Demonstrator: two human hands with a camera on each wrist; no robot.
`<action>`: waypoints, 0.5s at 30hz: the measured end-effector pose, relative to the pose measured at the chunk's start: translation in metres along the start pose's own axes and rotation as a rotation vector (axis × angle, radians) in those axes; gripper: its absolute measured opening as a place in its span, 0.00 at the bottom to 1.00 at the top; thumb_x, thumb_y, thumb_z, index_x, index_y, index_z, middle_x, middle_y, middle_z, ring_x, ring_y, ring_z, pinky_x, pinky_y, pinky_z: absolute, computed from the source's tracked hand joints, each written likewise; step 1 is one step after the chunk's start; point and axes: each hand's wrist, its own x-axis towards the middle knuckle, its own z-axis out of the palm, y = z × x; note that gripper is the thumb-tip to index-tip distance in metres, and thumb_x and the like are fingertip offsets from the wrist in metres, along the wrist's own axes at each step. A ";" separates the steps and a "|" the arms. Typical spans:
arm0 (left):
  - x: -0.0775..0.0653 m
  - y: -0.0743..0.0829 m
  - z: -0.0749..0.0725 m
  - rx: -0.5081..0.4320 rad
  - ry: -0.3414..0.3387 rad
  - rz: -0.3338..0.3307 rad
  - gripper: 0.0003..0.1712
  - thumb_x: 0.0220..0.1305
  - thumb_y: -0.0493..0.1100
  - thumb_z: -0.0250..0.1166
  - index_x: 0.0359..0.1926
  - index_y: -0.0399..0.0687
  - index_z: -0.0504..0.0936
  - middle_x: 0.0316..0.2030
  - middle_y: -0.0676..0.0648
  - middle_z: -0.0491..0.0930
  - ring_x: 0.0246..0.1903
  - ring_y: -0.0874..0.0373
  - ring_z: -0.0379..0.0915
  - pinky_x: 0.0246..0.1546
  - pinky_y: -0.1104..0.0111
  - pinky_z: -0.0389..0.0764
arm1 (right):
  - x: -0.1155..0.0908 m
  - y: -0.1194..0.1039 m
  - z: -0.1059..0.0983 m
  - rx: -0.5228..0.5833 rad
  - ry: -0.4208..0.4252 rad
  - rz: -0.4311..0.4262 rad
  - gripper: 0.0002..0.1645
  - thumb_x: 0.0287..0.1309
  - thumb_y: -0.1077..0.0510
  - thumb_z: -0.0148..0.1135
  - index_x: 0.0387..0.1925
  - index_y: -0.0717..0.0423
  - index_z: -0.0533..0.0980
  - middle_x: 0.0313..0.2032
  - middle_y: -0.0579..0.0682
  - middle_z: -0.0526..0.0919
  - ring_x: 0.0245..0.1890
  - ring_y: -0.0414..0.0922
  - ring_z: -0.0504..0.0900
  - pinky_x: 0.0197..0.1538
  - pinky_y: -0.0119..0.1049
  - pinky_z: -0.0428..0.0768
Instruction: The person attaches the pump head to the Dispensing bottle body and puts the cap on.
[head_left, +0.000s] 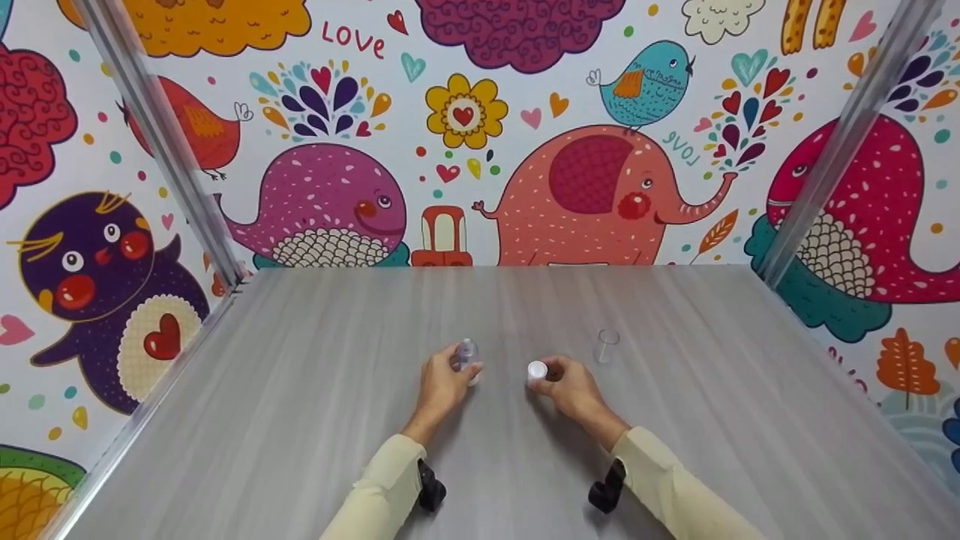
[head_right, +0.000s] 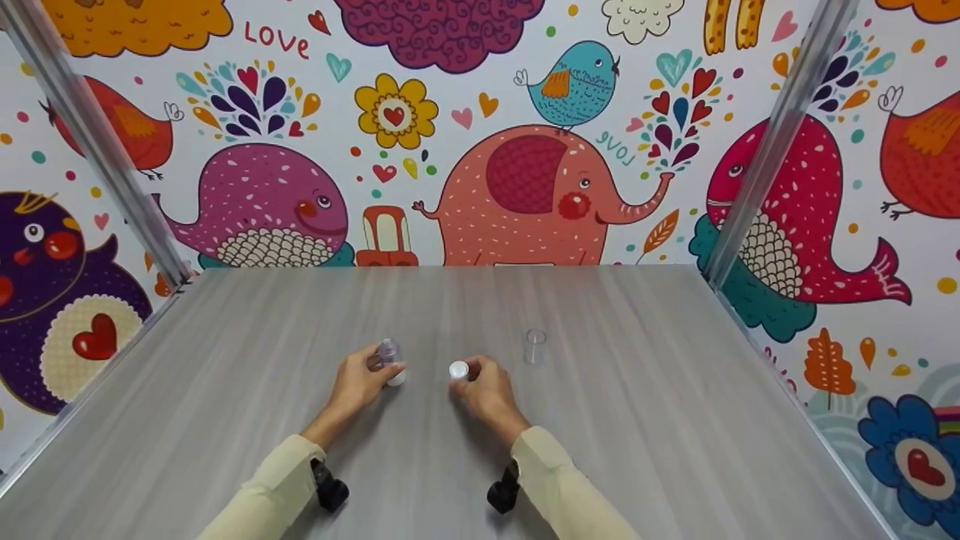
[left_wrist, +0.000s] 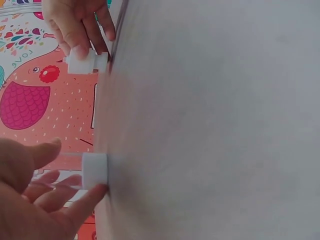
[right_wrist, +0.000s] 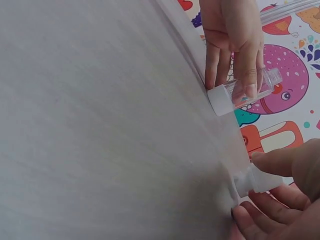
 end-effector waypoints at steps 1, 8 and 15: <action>0.000 0.000 0.000 0.004 0.002 0.001 0.24 0.63 0.37 0.69 0.59 0.35 0.79 0.54 0.34 0.83 0.52 0.43 0.82 0.54 0.52 0.81 | 0.000 0.000 0.001 0.009 0.002 -0.004 0.18 0.50 0.69 0.72 0.44 0.68 0.80 0.41 0.59 0.86 0.43 0.50 0.83 0.47 0.42 0.81; 0.000 -0.002 0.000 0.011 0.020 0.040 0.19 0.62 0.37 0.70 0.52 0.33 0.82 0.48 0.35 0.85 0.48 0.45 0.83 0.50 0.53 0.82 | -0.001 -0.001 0.003 0.049 0.032 -0.067 0.20 0.49 0.70 0.72 0.44 0.70 0.76 0.44 0.64 0.85 0.47 0.57 0.85 0.50 0.46 0.82; 0.000 -0.001 0.000 -0.003 0.002 0.027 0.20 0.63 0.37 0.69 0.55 0.32 0.80 0.51 0.34 0.84 0.51 0.44 0.82 0.52 0.52 0.81 | 0.000 -0.008 0.003 0.115 0.048 -0.077 0.20 0.52 0.69 0.71 0.47 0.70 0.76 0.45 0.65 0.84 0.46 0.56 0.86 0.43 0.38 0.83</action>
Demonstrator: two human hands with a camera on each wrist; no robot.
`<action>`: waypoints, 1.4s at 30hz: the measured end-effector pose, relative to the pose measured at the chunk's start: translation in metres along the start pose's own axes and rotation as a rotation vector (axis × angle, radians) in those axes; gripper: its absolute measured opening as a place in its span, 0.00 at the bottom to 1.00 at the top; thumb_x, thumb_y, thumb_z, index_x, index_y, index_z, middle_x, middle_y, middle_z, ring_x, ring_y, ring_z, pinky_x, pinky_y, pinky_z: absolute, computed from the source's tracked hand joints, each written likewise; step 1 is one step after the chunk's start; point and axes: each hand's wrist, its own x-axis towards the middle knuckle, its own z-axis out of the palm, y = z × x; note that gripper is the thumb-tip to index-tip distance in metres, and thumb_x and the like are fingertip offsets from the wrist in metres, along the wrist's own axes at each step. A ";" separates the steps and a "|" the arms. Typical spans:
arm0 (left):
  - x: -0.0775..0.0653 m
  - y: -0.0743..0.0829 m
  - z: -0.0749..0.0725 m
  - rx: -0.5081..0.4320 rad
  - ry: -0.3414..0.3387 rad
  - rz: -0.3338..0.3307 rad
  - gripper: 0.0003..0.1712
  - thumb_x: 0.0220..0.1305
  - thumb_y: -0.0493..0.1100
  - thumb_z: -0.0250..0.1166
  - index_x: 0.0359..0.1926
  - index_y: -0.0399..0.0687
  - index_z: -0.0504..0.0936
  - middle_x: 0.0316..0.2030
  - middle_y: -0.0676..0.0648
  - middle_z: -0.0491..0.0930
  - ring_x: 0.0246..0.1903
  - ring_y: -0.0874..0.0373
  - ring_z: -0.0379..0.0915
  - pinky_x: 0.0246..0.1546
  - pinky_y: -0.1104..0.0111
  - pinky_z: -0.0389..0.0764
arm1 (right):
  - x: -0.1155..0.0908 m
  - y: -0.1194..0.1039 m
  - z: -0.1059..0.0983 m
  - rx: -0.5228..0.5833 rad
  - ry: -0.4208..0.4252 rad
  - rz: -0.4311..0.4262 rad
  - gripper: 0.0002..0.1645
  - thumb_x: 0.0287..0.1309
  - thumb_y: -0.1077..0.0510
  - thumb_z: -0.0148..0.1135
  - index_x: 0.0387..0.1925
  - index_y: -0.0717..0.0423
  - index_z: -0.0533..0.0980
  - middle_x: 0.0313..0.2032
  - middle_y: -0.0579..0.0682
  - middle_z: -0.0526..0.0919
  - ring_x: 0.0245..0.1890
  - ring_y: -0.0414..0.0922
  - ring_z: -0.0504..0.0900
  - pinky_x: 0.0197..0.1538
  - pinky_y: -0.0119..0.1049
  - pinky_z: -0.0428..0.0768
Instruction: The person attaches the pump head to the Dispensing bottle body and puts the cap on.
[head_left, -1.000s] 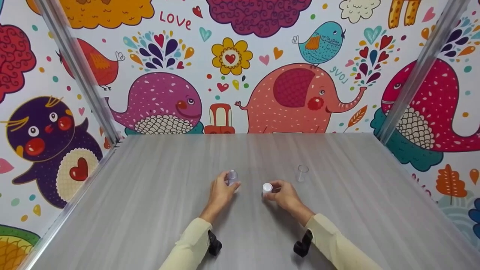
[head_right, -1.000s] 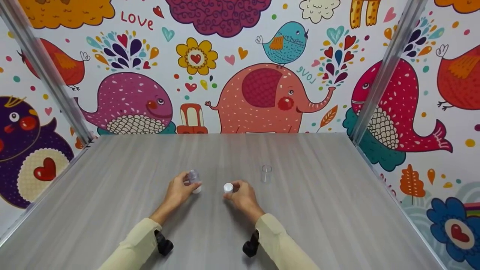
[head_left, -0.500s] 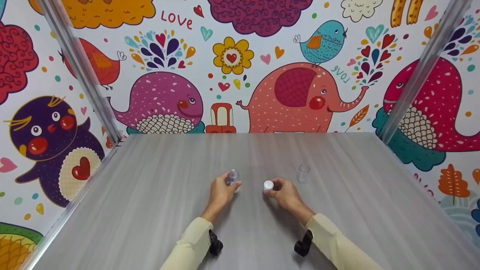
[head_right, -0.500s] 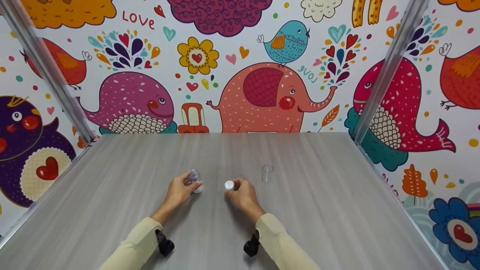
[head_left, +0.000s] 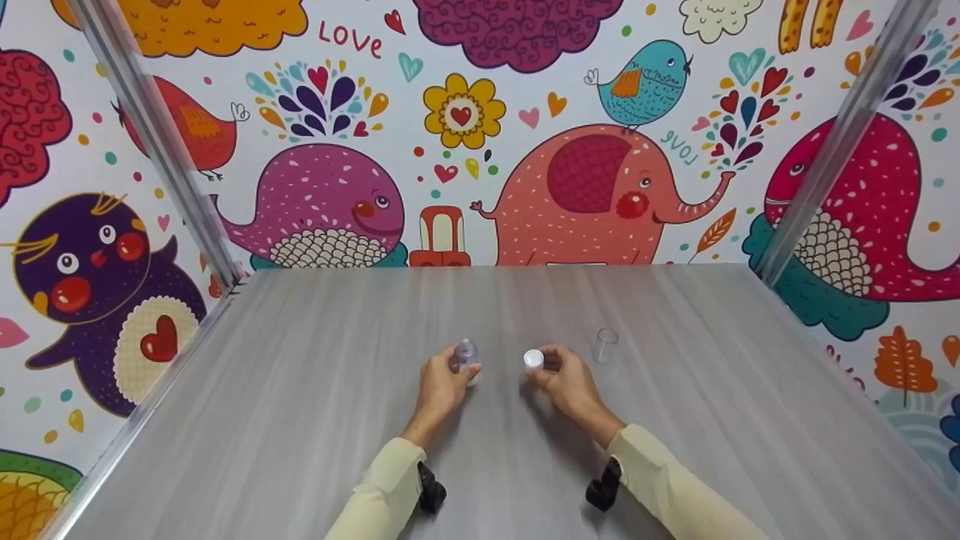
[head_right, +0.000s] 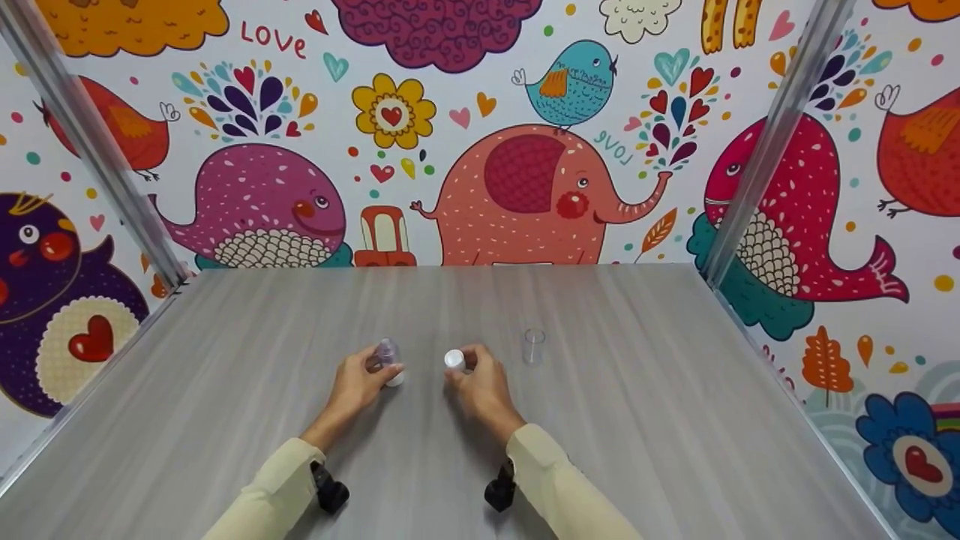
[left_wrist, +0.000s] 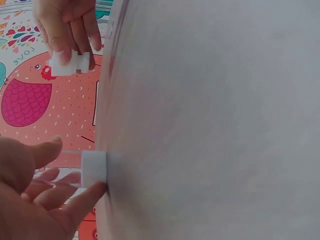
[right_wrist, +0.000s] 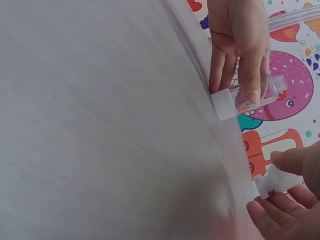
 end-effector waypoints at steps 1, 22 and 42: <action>0.000 0.000 0.000 -0.002 -0.001 -0.002 0.20 0.63 0.37 0.69 0.55 0.32 0.80 0.51 0.34 0.84 0.52 0.43 0.82 0.53 0.52 0.81 | 0.000 -0.001 0.000 0.009 0.000 -0.001 0.20 0.52 0.69 0.71 0.47 0.69 0.76 0.45 0.64 0.84 0.45 0.55 0.86 0.41 0.36 0.83; 0.001 -0.001 0.001 0.011 -0.004 0.005 0.17 0.62 0.37 0.69 0.51 0.35 0.82 0.48 0.36 0.85 0.49 0.46 0.83 0.51 0.53 0.82 | 0.003 -0.021 0.000 -0.123 0.005 -0.149 0.17 0.53 0.61 0.74 0.44 0.57 0.80 0.43 0.54 0.82 0.46 0.48 0.81 0.51 0.46 0.81; 0.002 0.000 0.001 0.035 -0.003 -0.002 0.18 0.61 0.36 0.70 0.51 0.35 0.82 0.49 0.35 0.85 0.49 0.45 0.83 0.49 0.54 0.83 | 0.006 -0.039 0.007 -0.139 -0.070 -0.230 0.20 0.55 0.61 0.72 0.49 0.56 0.77 0.43 0.51 0.83 0.42 0.45 0.79 0.46 0.39 0.80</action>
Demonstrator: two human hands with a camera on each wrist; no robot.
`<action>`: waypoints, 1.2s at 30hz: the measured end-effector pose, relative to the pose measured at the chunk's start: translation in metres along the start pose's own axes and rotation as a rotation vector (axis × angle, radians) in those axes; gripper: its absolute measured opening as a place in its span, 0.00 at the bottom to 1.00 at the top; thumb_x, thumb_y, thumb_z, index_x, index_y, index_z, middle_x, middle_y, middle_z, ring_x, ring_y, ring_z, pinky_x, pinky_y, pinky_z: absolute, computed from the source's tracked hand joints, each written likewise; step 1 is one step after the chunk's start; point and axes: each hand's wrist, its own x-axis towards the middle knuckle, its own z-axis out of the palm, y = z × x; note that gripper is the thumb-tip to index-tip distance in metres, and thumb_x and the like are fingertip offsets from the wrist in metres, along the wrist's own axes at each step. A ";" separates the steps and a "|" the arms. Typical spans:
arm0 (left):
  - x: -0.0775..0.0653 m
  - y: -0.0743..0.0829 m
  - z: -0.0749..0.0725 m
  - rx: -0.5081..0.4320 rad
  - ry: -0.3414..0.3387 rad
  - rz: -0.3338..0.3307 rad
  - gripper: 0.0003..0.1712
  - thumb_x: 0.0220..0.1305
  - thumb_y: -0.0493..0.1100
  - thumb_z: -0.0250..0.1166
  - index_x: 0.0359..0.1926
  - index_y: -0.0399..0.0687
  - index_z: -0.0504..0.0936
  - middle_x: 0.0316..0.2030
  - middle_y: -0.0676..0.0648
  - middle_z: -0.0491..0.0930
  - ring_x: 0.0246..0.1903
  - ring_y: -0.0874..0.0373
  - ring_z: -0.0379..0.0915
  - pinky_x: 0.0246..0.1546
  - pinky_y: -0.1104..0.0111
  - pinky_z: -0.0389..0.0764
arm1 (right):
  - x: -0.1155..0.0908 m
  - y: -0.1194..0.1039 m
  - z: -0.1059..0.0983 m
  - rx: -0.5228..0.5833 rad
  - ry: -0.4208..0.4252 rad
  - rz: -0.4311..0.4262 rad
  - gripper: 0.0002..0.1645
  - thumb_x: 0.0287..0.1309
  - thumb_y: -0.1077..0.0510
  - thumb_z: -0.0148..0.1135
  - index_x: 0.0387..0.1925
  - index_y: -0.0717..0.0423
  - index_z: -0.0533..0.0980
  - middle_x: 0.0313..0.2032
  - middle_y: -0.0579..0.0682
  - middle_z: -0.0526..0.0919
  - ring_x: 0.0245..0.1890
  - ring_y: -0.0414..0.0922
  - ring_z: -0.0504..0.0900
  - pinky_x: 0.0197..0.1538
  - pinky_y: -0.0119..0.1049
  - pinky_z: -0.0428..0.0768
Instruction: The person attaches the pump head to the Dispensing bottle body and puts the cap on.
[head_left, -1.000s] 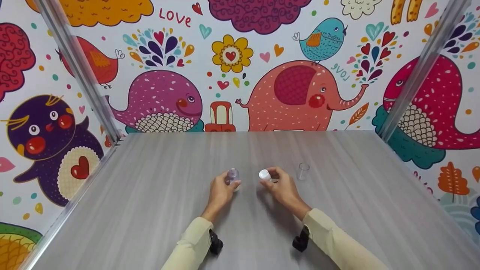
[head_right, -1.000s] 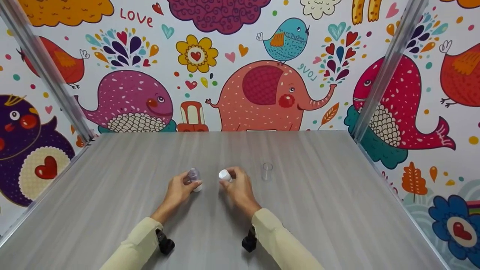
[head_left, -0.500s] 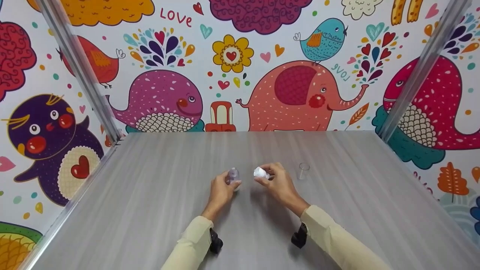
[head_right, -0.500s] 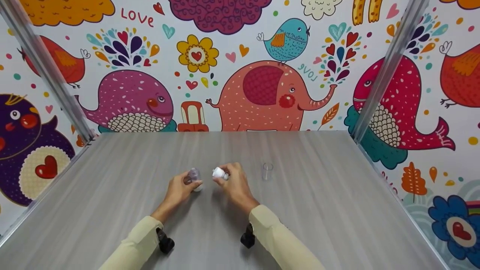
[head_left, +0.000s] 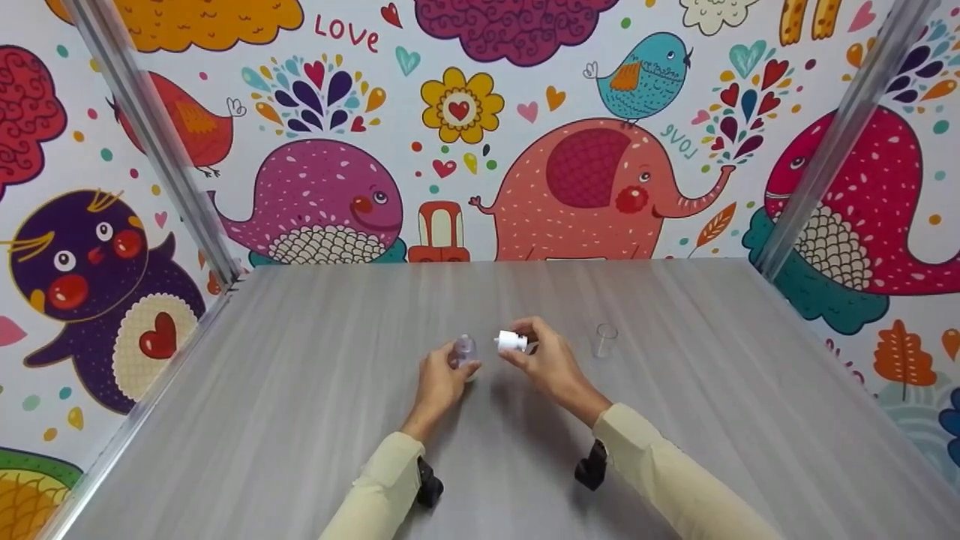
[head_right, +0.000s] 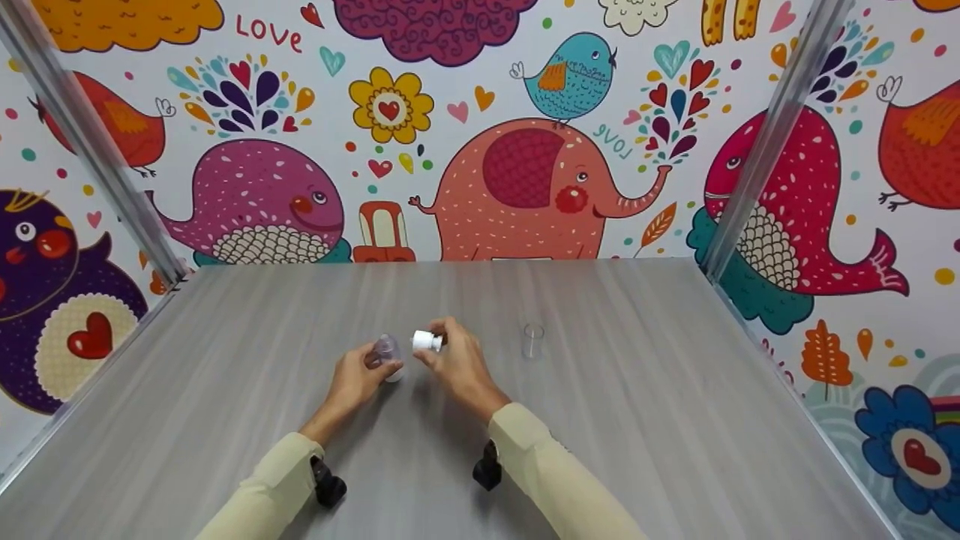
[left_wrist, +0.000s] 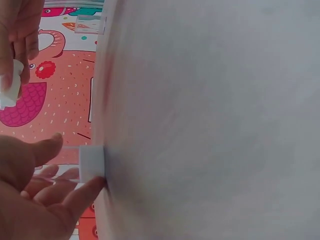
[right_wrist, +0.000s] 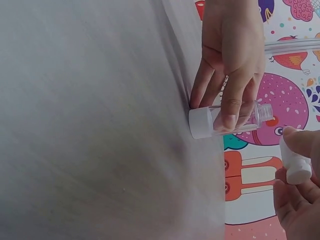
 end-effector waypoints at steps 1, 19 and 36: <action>0.000 0.000 0.000 0.001 0.001 0.000 0.18 0.61 0.36 0.70 0.51 0.35 0.82 0.49 0.35 0.85 0.50 0.45 0.83 0.49 0.54 0.83 | 0.000 0.000 0.000 -0.002 0.000 -0.006 0.19 0.56 0.61 0.72 0.48 0.56 0.77 0.42 0.51 0.83 0.42 0.45 0.79 0.46 0.40 0.80; 0.000 0.001 0.001 -0.041 -0.013 -0.012 0.20 0.61 0.33 0.69 0.53 0.31 0.81 0.50 0.34 0.84 0.51 0.44 0.83 0.50 0.55 0.83 | 0.007 -0.012 0.010 0.035 -0.030 -0.047 0.17 0.56 0.61 0.72 0.47 0.56 0.79 0.45 0.55 0.76 0.43 0.45 0.79 0.46 0.35 0.82; 0.001 -0.001 0.001 -0.037 0.025 0.027 0.15 0.59 0.34 0.71 0.47 0.33 0.84 0.47 0.34 0.86 0.49 0.43 0.83 0.49 0.54 0.83 | 0.012 -0.021 0.021 0.067 -0.012 -0.015 0.22 0.56 0.65 0.71 0.52 0.57 0.74 0.46 0.54 0.82 0.44 0.47 0.80 0.48 0.41 0.82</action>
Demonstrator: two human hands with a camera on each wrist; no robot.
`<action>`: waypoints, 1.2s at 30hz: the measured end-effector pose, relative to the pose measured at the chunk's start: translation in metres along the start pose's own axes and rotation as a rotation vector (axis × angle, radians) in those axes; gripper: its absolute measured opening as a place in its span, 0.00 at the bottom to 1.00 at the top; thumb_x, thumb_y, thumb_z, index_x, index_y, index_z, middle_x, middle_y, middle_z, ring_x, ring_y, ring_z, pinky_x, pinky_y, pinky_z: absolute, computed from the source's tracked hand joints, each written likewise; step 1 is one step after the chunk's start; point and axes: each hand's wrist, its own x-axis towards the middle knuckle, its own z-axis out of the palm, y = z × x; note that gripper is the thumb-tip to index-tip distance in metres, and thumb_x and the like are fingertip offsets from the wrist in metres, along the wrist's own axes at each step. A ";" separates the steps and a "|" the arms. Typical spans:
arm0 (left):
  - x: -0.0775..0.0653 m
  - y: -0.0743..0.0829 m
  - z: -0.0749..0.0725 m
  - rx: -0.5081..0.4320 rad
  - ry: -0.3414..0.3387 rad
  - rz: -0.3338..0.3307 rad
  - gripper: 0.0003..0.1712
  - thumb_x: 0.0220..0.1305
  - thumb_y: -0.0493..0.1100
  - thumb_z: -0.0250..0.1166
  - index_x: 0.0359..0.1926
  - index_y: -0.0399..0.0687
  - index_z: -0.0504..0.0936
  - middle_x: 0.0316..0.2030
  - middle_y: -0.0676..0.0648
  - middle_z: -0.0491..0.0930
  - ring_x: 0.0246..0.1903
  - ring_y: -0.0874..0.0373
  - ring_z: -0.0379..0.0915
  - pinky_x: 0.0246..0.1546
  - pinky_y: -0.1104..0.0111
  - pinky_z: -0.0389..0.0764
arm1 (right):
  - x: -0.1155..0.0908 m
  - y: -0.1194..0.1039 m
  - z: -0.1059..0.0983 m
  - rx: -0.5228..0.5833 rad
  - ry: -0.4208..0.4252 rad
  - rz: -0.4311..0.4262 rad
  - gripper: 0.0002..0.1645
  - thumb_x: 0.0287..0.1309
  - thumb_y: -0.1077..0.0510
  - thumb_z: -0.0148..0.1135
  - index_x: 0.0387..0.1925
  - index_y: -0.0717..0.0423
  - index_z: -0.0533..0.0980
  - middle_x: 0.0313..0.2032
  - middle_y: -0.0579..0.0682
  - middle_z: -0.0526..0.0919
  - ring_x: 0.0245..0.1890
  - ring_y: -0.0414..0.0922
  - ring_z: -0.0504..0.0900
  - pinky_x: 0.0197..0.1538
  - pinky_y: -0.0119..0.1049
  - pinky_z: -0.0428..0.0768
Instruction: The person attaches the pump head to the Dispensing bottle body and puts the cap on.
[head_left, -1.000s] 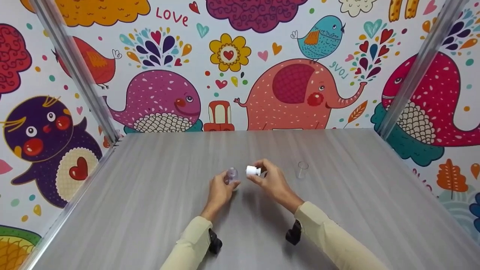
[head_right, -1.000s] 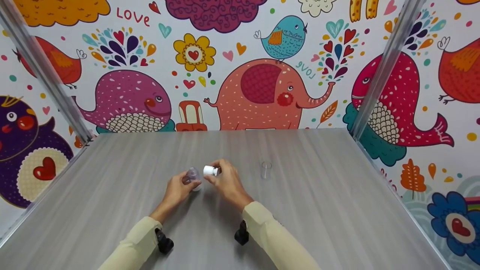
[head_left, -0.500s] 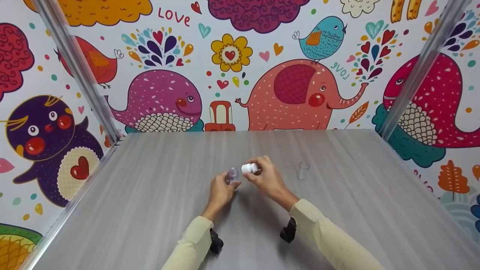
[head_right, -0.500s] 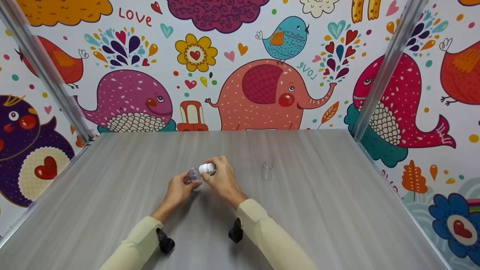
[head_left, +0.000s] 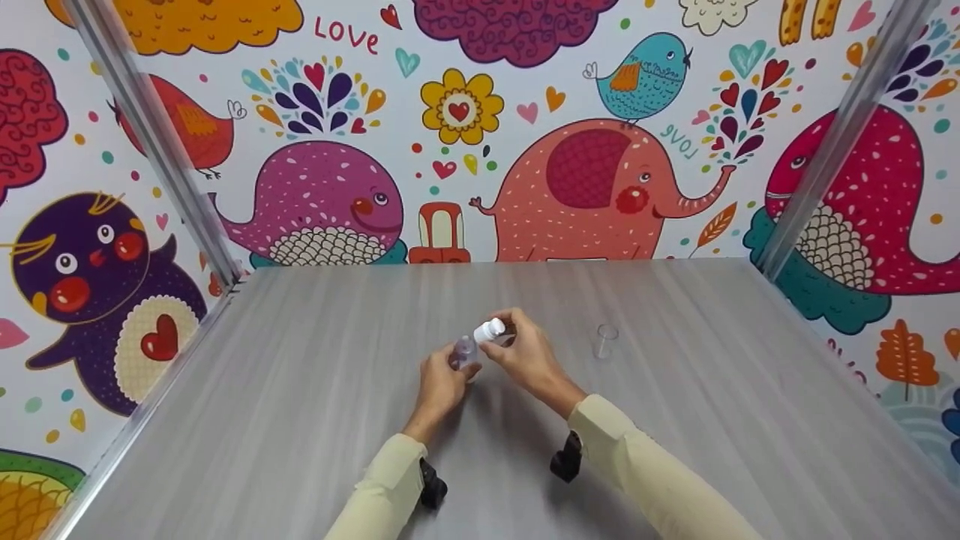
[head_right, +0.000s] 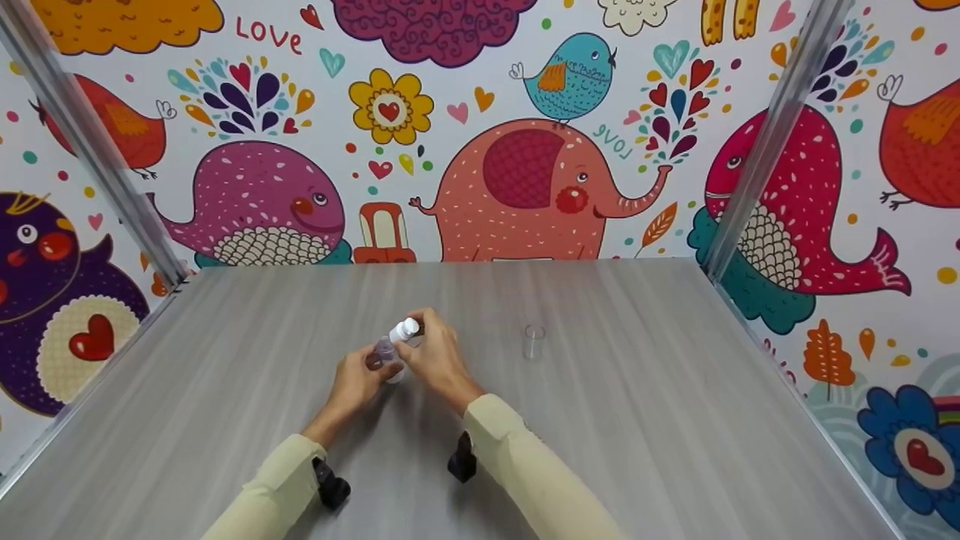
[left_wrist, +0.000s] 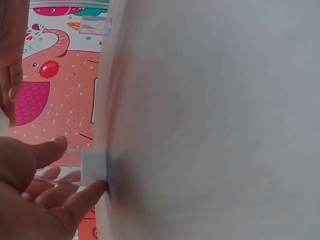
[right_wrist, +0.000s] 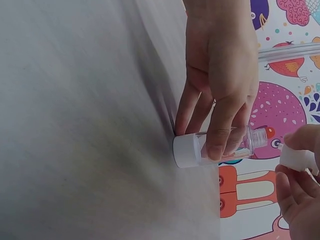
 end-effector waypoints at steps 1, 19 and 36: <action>0.000 0.000 0.000 0.009 0.004 0.006 0.15 0.59 0.34 0.71 0.47 0.33 0.84 0.46 0.34 0.86 0.49 0.43 0.83 0.48 0.54 0.83 | 0.001 0.000 0.001 0.001 0.004 -0.014 0.21 0.56 0.65 0.71 0.51 0.58 0.74 0.45 0.54 0.83 0.44 0.48 0.81 0.48 0.43 0.82; 0.001 -0.001 0.000 0.048 0.025 0.013 0.10 0.57 0.34 0.71 0.41 0.34 0.84 0.39 0.37 0.86 0.37 0.49 0.79 0.41 0.56 0.81 | 0.008 -0.004 0.015 -0.008 -0.016 -0.099 0.26 0.59 0.65 0.68 0.60 0.59 0.76 0.50 0.57 0.83 0.50 0.52 0.82 0.50 0.50 0.82; -0.001 -0.001 0.001 0.015 0.033 0.010 0.08 0.58 0.30 0.67 0.39 0.37 0.84 0.38 0.38 0.87 0.34 0.54 0.77 0.37 0.62 0.82 | 0.012 -0.005 0.025 -0.096 -0.046 -0.141 0.29 0.57 0.69 0.68 0.62 0.62 0.75 0.51 0.58 0.84 0.50 0.51 0.83 0.50 0.48 0.83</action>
